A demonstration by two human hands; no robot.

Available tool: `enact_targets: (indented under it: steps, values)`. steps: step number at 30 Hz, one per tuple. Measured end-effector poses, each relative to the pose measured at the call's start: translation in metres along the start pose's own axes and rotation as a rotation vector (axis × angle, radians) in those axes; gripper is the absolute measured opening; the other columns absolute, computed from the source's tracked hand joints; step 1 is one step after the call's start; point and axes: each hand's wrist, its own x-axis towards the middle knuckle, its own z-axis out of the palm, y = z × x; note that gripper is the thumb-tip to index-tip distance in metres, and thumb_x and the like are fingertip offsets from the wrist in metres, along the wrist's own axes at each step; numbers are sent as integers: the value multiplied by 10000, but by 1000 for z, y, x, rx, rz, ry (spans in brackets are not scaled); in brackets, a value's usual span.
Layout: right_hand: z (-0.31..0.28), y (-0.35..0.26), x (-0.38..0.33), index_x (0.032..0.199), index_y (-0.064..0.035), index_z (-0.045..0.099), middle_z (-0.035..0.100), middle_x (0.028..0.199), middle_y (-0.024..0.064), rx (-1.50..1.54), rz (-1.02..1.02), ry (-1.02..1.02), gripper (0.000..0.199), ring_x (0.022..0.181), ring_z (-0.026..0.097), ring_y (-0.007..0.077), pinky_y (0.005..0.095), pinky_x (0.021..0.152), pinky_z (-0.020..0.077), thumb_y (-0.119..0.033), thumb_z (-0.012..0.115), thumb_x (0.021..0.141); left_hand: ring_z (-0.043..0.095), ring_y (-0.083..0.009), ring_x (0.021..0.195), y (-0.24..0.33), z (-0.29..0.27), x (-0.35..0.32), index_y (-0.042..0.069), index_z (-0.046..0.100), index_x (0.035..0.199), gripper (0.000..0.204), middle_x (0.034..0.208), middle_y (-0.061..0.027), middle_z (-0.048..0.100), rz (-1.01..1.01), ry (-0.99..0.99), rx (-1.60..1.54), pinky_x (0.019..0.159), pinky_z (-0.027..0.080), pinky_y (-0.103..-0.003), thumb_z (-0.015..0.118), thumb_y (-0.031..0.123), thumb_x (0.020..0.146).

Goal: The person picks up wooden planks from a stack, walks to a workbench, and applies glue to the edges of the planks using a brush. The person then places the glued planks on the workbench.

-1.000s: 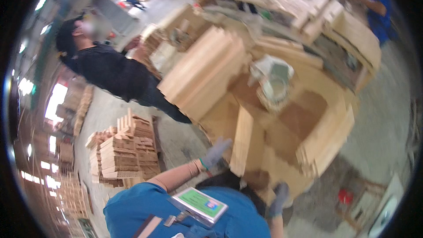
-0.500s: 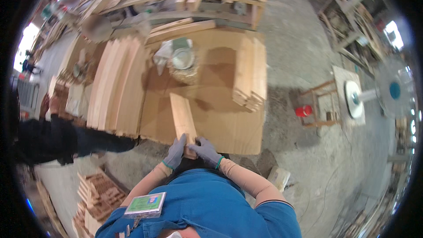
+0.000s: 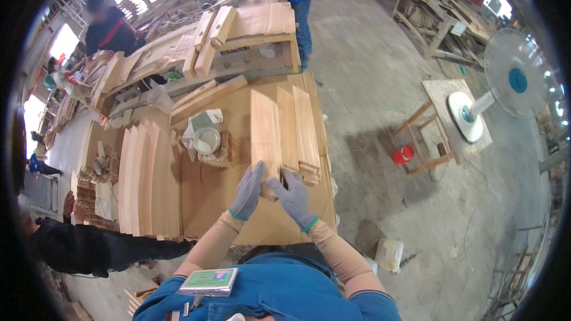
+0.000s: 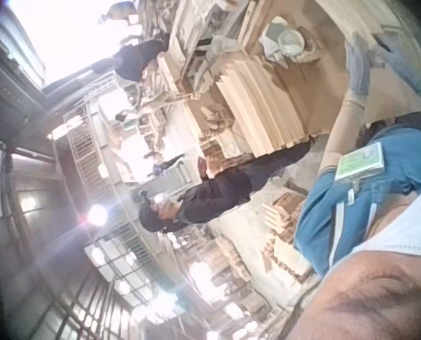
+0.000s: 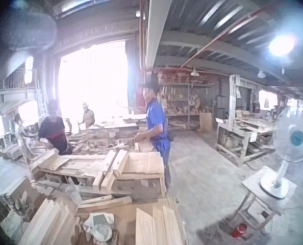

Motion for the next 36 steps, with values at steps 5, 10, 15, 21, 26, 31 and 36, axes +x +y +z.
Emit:
enact_targets:
  steps: [5, 10, 15, 21, 26, 31, 36]
  values:
    - [-17, 16, 74, 803, -73, 577, 584, 930, 151, -197, -287, -26, 149, 821, 566, 336, 424, 704, 472, -215, 533, 815, 517, -316, 1026, -46, 5, 90, 28, 544, 1053, 274, 1106, -174, 550, 635, 22, 713, 899, 405, -397, 353, 170, 918]
    - [-18, 17, 109, 1305, 95, 251, 285, 1345, 301, -342, -39, 20, 861, 1261, 283, 409, 384, 1036, 270, -364, 665, 706, 410, -256, 1216, -22, 33, 66, 53, 275, 1363, 535, 1321, -149, 418, 210, -90, 101, 1023, 293, -323, 401, 307, 909]
    - [-4, -2, 125, 1352, 87, 150, 241, 1371, 301, -255, 19, -29, 959, 1280, 263, 400, 375, 1042, 268, -271, 674, 634, 342, -209, 1248, -33, 22, 60, 55, 153, 1406, 758, 1315, -139, 400, 218, -313, 42, 1027, 260, -287, 524, 396, 840]
    - [-37, 23, 130, 1361, 68, 131, 275, 1353, 287, -133, -58, 24, 946, 1264, 295, 383, 374, 1033, 281, -190, 659, 619, 348, -262, 1247, 1, 32, 49, 53, 57, 1418, 991, 1417, -171, 258, 125, -171, 335, 1025, 272, -312, 656, 434, 725]
    - [-70, 42, 133, 1377, 34, 149, 347, 1322, 277, -270, -9, 41, 951, 1228, 369, 357, 362, 1002, 323, -185, 677, 617, 271, -297, 1304, -24, 37, 59, 47, 54, 1416, 1029, 1445, -195, 179, 169, -155, 294, 1053, 232, -326, 640, 496, 698]
    - [-65, 95, 137, 1376, 41, 168, 330, 1348, 258, -321, -191, -29, 864, 1232, 365, 349, 365, 1008, 311, -197, 637, 690, 178, -284, 1343, -21, 39, 62, 46, 49, 1416, 1034, 1462, -187, 121, 258, -167, 364, 1072, 202, -333, 608, 530, 693]
    - [-57, 94, 137, 1367, 53, 198, 344, 1342, 238, -1, -121, -142, 760, 1215, 378, 330, 347, 1001, 313, -200, 597, 771, 209, -290, 1331, -24, 27, 45, 51, 67, 1416, 1009, 1453, -182, 159, 202, -155, 421, 1070, 206, -334, 573, 567, 712]
